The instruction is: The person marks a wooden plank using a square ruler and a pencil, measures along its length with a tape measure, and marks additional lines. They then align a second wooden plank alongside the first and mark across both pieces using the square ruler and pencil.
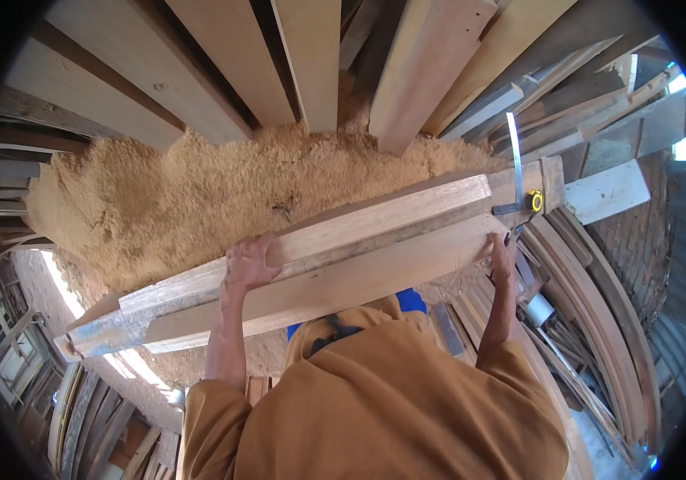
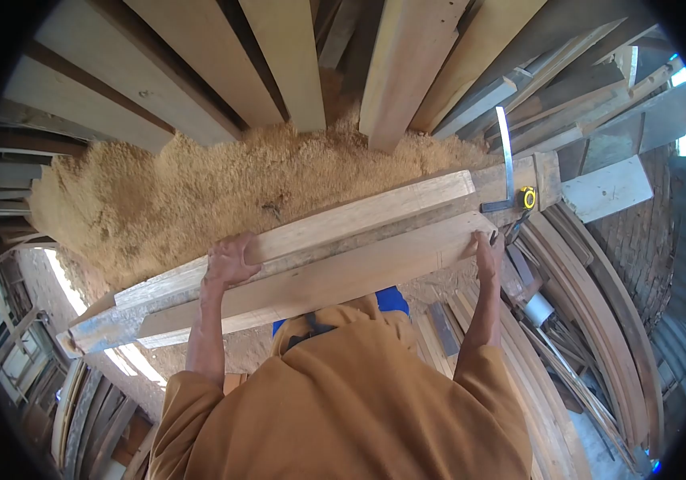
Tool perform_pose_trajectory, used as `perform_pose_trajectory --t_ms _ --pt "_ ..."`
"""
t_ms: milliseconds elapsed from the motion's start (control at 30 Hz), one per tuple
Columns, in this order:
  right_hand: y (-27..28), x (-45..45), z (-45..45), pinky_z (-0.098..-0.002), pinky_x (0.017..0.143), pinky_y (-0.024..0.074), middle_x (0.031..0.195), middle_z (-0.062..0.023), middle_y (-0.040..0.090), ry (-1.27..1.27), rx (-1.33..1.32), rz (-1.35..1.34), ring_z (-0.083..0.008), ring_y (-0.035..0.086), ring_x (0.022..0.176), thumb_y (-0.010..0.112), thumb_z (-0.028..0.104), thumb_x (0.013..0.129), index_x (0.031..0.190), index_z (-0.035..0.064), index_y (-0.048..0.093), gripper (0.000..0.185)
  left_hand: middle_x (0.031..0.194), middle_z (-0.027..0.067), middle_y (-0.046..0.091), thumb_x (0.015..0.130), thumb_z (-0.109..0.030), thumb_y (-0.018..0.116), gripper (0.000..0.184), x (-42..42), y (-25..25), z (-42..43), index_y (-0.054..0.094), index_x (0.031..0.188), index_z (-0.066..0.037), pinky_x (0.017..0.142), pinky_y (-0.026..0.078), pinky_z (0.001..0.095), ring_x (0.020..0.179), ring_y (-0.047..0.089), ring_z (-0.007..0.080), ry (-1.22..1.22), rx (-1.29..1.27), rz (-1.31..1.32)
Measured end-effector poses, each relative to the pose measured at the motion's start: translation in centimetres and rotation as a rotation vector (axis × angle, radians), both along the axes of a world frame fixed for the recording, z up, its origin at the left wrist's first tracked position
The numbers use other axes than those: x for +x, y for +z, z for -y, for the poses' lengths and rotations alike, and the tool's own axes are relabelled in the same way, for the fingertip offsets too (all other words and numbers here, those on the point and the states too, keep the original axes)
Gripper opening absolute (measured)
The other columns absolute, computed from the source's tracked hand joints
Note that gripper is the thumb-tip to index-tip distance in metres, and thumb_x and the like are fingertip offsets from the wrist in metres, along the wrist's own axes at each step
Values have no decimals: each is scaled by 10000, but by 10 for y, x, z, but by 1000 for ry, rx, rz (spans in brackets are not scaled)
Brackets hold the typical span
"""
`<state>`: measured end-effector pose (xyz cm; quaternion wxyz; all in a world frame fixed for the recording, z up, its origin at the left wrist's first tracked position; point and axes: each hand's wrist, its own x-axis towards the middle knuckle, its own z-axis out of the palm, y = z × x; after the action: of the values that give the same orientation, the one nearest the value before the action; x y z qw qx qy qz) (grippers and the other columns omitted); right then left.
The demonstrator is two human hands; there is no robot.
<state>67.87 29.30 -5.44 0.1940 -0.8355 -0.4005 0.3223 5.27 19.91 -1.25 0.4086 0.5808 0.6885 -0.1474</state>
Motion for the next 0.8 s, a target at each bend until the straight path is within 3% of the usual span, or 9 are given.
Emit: perform_pose_trajectory --t_ms 67,133,167,333,467,567,700,800 --pt "-2 10 12 -345 616 500 911 -54 682 -62 -80 -29 -176 623 712 699 338 941 1300 27 660 476 1258 188 733 740 -457 906 801 -1 -3 3 619 1436 -185 1031 541 534 1206 686 409 -4 18 -1" --pt "9 -3 11 -312 530 418 840 -13 627 -104 -104 -55 -123 546 624 695 335 949 1242 59 663 403 1203 191 743 717 -435 922 778 -2 -7 6 646 1387 -151 1015 549 529 1154 702 415 -4 89 -1" --pt "17 -8 10 -295 486 377 805 8 599 -126 -114 -69 -97 508 580 693 333 953 1213 75 664 367 1256 192 730 730 -453 912 808 -2 -10 7 624 1429 -171 1040 538 530 1198 686 413 -12 59 -14" --pt "25 -10 9 -293 466 375 770 16 580 -110 -164 -98 -101 491 542 687 325 960 1193 89 638 335 1428 190 678 761 -497 887 883 -2 1 -9 566 1534 -216 1125 496 530 1328 636 399 -7 -112 1" --pt "29 -13 8 -288 450 355 751 27 558 -130 -209 -72 -87 465 525 683 327 962 1178 99 621 320 1406 169 695 759 -494 888 881 -3 -6 -2 561 1531 -222 1106 503 543 1323 644 387 -15 -42 -2" --pt "29 -5 7 -389 671 513 920 -101 681 -90 -309 -7 -220 637 726 704 442 904 1290 72 642 538 1362 157 716 759 -490 889 832 -1 -4 -3 587 1481 -208 1078 514 556 1305 656 383 -17 -37 -4" --pt "26 -9 4 -311 498 403 801 -2 586 -44 -199 -33 -121 529 592 679 326 960 1191 74 619 346 1273 178 745 735 -462 904 777 2 5 -7 631 1399 -166 1044 535 547 1234 688 399 10 -13 -1" --pt "21 -12 -9 -374 665 522 962 -97 686 68 -127 34 -222 653 777 703 376 963 1271 11 622 485 1243 187 756 725 -461 913 772 3 4 -7 643 1377 -148 1041 541 535 1208 701 405 -3 -12 -5"
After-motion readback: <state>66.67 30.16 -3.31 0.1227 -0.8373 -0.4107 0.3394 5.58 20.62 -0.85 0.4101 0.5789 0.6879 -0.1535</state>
